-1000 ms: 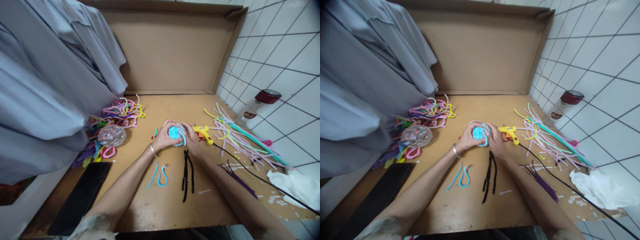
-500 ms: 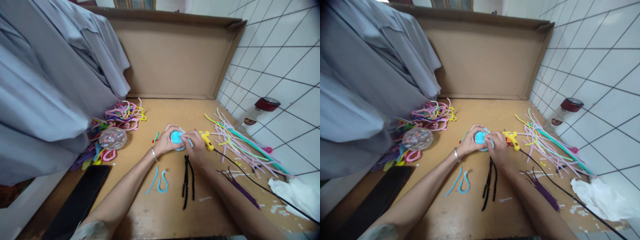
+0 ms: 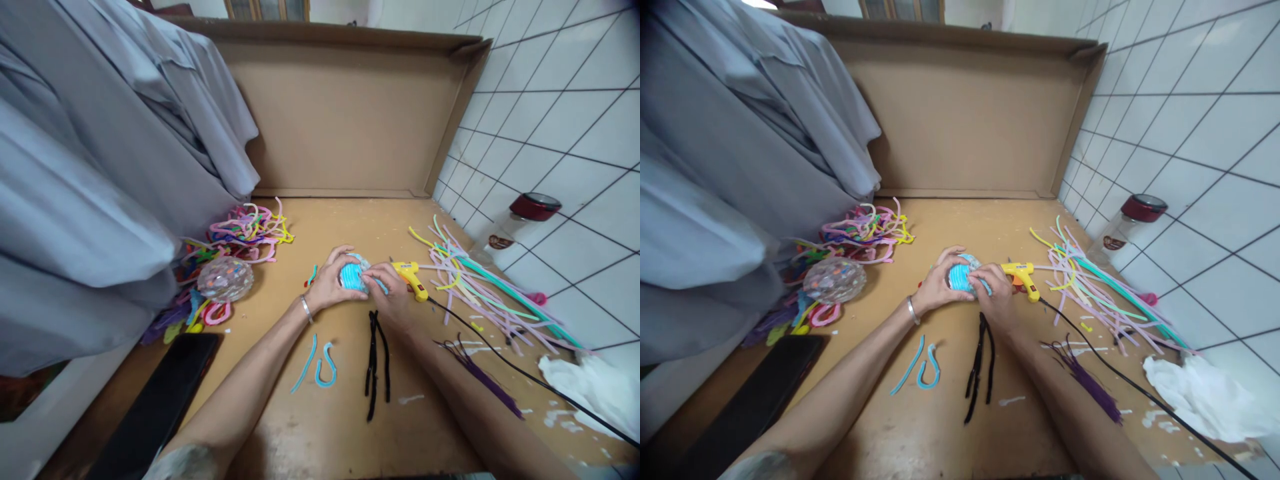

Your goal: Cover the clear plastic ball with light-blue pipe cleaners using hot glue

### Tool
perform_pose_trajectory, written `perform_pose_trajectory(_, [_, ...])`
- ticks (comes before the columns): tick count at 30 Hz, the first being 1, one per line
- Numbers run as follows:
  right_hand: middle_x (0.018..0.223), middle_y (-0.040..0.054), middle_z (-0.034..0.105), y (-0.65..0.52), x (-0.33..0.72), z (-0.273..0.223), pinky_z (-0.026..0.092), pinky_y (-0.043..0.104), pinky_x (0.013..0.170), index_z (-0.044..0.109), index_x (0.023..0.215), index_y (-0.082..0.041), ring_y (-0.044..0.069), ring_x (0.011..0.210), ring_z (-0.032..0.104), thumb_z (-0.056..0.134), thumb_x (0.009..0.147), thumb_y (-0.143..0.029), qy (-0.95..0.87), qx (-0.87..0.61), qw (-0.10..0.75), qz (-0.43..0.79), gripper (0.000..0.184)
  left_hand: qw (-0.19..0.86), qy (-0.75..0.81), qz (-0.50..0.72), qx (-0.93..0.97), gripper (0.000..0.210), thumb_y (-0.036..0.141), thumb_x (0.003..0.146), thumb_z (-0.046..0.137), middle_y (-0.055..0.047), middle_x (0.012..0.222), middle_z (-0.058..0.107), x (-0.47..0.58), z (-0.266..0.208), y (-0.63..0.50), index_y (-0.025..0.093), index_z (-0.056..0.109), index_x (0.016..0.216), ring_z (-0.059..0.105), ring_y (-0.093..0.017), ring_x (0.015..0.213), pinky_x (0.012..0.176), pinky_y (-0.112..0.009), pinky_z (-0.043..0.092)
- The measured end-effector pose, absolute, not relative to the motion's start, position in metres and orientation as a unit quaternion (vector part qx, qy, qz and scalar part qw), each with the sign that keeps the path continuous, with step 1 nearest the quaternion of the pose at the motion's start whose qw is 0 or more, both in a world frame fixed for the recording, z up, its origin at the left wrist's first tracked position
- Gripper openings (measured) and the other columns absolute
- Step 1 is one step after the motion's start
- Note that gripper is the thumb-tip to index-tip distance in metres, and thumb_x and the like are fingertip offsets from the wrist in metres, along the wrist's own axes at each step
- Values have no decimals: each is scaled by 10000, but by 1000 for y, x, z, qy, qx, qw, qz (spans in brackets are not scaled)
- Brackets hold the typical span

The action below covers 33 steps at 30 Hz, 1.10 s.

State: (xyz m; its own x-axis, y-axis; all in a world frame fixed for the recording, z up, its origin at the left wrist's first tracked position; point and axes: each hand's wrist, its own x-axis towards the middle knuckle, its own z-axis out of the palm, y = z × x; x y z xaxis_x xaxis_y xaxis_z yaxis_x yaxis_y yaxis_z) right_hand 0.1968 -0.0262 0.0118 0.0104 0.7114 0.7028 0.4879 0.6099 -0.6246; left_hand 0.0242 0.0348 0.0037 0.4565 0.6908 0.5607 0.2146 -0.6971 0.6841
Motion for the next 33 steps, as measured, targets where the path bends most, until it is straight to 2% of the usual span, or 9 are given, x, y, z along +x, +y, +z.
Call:
perform_pose_trajectory(5, [909,37,672,-26,198,10,530,357,806,705,946,-253,192,888,640,616,924,-323,-704,-429,558,98,115,263,283,418,822,863,463,460,970,-167,1444,412,21,3,37,223,571,1187,453,-364,1373,1122,-546,417])
perform_pose_trajectory(10, [896,35,672,-27,198,11,533,346,786,708,949,-249,186,870,644,602,931,-269,-704,-419,568,84,109,269,297,422,813,767,364,516,944,-131,1353,463,22,5,35,223,580,1176,506,-327,1307,1092,-494,453])
perform_pose_trajectory(14, [881,38,656,-27,198,11,535,354,776,711,937,-250,186,843,635,597,934,-289,-697,-429,570,71,121,302,275,426,807,737,331,527,931,-105,1256,535,26,9,33,223,584,1169,547,-301,1233,1071,-474,463])
perform_pose_trajectory(18, [958,55,642,-26,198,10,540,381,809,721,945,-265,201,907,635,585,933,-305,-697,-435,565,69,142,313,273,418,808,716,317,548,918,-90,1215,561,28,11,33,232,578,1172,561,-286,1191,1062,-470,462])
perform_pose_trajectory(25, [965,61,667,-25,197,11,540,404,855,709,932,-257,206,934,646,582,933,-274,-685,-435,578,86,128,231,304,403,832,704,407,559,916,-121,1359,496,25,15,31,238,620,1175,465,-340,1324,1117,-518,395])
perform_pose_trajectory(33, [957,60,681,-24,197,10,541,396,858,701,919,-246,204,928,652,575,938,-292,-685,-440,575,78,135,179,241,417,858,625,453,642,853,-110,1185,660,24,20,33,213,613,1167,590,-306,1139,1034,-498,436])
